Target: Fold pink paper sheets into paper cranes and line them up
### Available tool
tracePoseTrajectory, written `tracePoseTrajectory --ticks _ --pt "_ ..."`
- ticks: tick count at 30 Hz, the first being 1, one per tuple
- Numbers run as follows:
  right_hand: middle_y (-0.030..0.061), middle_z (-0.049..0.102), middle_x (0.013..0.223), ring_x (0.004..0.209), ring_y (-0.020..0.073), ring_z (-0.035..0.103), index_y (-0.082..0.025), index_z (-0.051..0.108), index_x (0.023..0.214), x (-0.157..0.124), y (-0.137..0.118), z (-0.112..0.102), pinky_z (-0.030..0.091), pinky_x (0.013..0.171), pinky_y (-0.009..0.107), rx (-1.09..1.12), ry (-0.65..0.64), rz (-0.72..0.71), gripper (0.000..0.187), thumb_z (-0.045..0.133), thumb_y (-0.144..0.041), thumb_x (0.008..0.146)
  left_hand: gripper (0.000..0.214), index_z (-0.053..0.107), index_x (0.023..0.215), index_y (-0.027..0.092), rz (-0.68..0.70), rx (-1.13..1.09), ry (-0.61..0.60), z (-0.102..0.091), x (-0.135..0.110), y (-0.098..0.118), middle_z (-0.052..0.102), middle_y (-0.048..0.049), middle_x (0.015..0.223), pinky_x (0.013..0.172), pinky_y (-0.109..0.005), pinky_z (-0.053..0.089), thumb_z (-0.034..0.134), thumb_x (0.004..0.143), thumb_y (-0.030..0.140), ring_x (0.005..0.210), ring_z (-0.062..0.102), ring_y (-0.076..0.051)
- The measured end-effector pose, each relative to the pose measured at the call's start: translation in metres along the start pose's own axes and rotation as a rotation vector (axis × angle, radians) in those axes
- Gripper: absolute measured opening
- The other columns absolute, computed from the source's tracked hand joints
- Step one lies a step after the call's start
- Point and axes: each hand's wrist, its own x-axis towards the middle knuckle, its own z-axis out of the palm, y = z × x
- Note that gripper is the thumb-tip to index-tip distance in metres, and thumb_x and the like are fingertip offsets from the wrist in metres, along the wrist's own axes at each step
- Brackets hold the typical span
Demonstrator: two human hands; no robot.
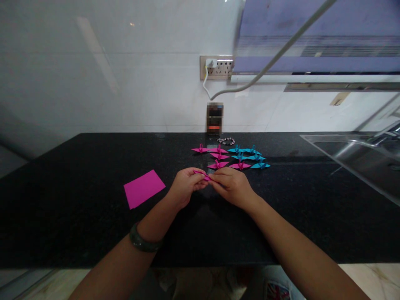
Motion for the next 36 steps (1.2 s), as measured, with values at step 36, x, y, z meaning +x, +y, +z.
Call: tracePoseTrajectory --ticks 36 --pt "0.0018 0.058 0.063 0.058 0.0120 0.051 -0.017 0.062 0.072 0.001 -0.009 0.011 0.041 0.053 0.024 0.173 0.203 0.311 0.010 0.053 -0.019 0.074 0.027 0.059 0.098 0.018 0.391 0.457 -0.082 0.005 -0.005 -0.012 0.059 -0.0008 0.073 0.066 -0.023 0.045 0.053 0.073 0.025 0.067 0.056 -0.012"
